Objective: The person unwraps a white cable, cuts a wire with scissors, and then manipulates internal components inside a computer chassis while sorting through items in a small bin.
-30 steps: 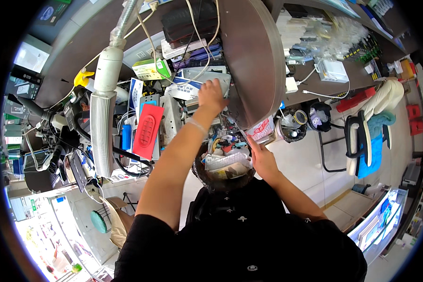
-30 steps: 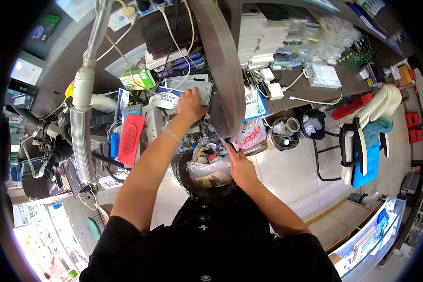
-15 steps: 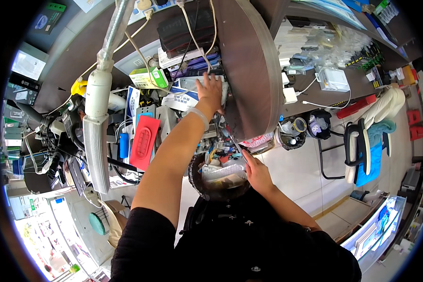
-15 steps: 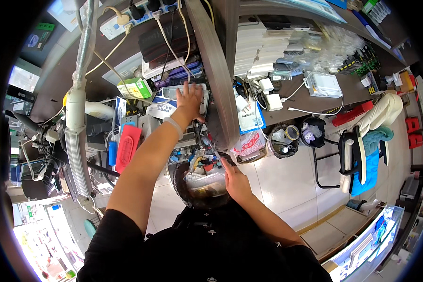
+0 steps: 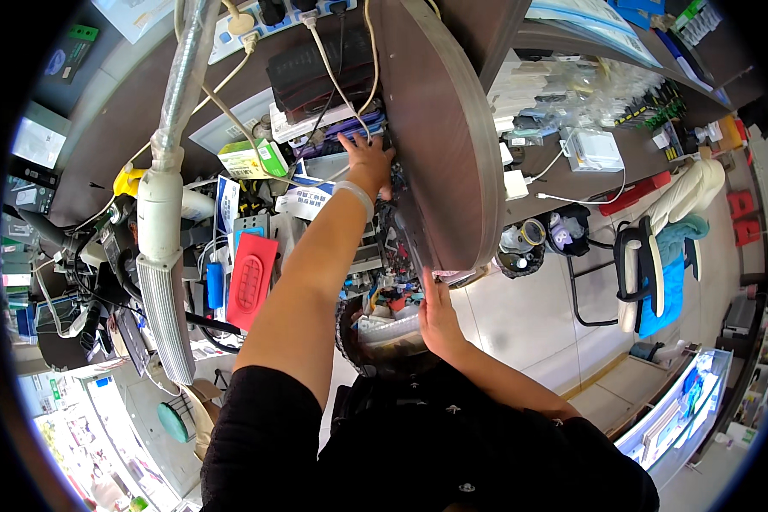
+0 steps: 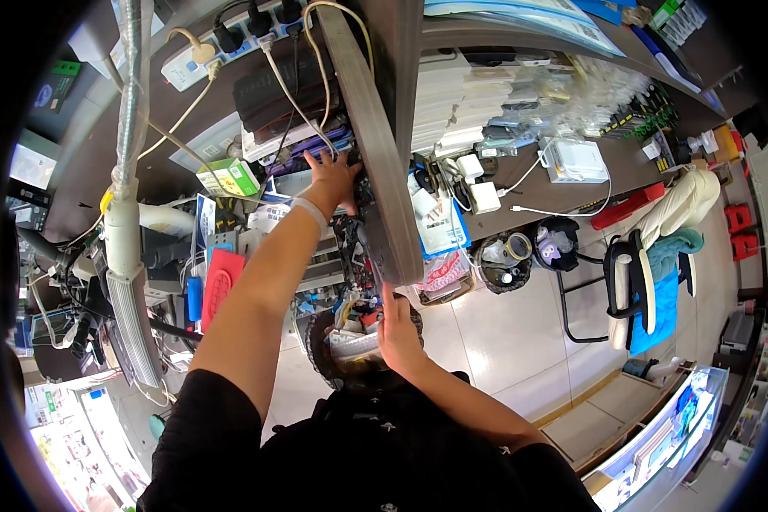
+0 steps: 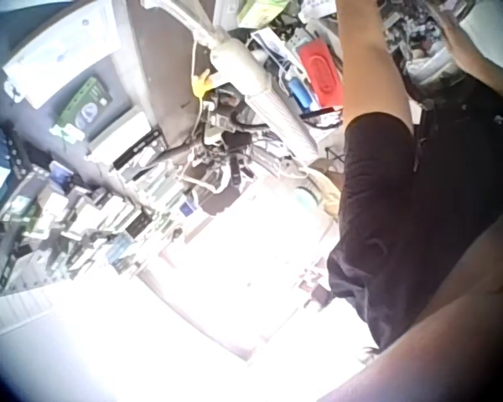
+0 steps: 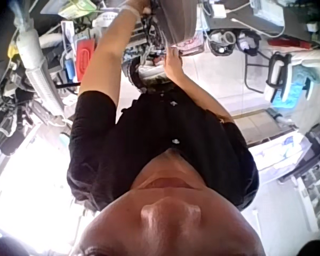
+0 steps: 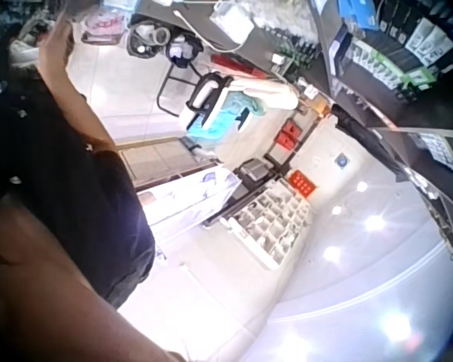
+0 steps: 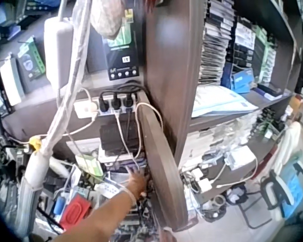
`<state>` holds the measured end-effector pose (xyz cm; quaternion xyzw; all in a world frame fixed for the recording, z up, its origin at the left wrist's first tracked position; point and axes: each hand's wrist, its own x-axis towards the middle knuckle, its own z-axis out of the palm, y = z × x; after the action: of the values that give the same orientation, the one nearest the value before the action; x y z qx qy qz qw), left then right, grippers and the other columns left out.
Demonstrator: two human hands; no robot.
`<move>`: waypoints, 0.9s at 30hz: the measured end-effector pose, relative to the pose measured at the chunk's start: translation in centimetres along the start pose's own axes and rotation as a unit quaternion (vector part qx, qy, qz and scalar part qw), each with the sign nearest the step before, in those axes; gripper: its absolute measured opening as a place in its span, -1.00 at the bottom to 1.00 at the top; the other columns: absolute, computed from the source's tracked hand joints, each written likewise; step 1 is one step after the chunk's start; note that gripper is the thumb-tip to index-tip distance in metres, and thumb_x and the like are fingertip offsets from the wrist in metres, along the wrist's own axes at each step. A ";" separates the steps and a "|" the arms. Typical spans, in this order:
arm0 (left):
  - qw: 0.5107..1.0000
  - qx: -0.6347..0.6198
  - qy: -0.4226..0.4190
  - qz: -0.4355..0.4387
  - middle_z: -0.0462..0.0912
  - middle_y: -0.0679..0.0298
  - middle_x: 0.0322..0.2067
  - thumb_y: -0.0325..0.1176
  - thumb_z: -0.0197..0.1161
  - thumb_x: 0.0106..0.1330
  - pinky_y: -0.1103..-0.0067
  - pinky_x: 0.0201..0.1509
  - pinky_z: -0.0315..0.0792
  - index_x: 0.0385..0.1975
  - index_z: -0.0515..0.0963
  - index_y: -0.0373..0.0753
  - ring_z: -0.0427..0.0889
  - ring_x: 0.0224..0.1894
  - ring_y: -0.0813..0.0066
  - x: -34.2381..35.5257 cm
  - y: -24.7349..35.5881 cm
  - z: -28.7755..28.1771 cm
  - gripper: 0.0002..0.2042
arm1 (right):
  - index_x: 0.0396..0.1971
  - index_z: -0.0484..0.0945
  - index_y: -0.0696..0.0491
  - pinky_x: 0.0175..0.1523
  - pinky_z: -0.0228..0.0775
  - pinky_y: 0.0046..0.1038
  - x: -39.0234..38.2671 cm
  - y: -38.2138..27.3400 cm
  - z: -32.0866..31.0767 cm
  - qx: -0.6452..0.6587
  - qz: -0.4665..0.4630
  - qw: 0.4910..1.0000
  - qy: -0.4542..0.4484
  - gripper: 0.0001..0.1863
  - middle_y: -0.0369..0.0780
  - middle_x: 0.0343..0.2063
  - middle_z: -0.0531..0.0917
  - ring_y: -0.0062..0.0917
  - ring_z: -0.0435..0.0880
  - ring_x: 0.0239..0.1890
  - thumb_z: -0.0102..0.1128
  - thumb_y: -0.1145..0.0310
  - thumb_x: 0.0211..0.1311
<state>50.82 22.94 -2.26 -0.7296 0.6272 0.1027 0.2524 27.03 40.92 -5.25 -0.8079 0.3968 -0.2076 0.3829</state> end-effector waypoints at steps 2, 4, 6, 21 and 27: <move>0.999 0.036 0.000 -0.011 0.05 0.18 0.25 0.05 0.46 -0.40 -0.23 0.14 -0.20 0.24 0.07 0.07 -0.07 0.29 -0.11 0.1 0.9 0.0 0.04 | 0.24 -0.18 0.19 -0.18 0.35 -0.26 1.5 0.4 1.2 -0.012 -0.011 1.000 0.017 -0.23 0.17 -0.16 0.25 -0.01 0.40 -0.21 -0.05 0.68 0.01; 0.997 0.075 0.022 -0.023 0.07 0.18 0.24 0.02 0.48 -0.41 -0.22 0.14 -0.20 0.23 0.09 0.08 -0.04 0.28 -0.11 0.0 1.4 0.3 0.03 | 0.24 -0.18 0.21 -0.12 0.34 -0.26 3.4 0.7 2.4 -0.031 -0.008 0.998 0.050 -0.23 0.22 -0.13 0.24 0.05 0.38 -0.16 -0.06 0.69 0.00; 0.991 0.112 0.061 -0.038 0.11 0.17 0.23 -0.02 0.49 -0.43 -0.21 0.15 -0.19 0.23 0.11 0.10 0.00 0.26 -0.11 0.0 1.2 1.7 0.03 | 0.23 -0.15 0.20 -0.04 0.29 -0.18 5.2 0.9 3.2 -0.007 0.006 0.998 0.057 -0.24 0.25 -0.07 0.25 0.11 0.34 -0.09 -0.09 0.70 -0.03; 0.999 -0.025 0.031 0.015 0.33 0.22 0.05 -0.07 0.50 -0.37 0.26 -0.05 0.42 0.08 0.32 0.04 0.38 0.05 0.15 -2.3 -4.0 0.0 -0.17 | 0.23 -0.07 0.18 0.14 0.18 -0.25 10.0 2.7 5.5 -0.117 0.080 0.990 0.012 -0.21 0.15 0.10 0.14 -0.01 0.18 0.14 -0.05 0.71 -0.11; 0.998 -0.044 0.030 0.041 0.33 0.16 0.04 -0.07 0.51 -0.38 0.29 -0.03 0.43 0.10 0.31 0.04 0.39 0.04 0.07 -2.5 -5.7 -0.9 -0.15 | 0.23 -0.03 0.12 0.01 0.28 -0.22 5.3 0.0 1.8 -0.027 0.048 0.998 -0.023 -0.22 0.09 -0.01 0.27 -0.01 0.35 -0.03 -0.03 0.70 -0.11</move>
<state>55.73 25.17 1.03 -0.7165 0.6589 0.1184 0.1963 31.38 37.51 -6.16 -0.8029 0.4315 -0.1595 0.3791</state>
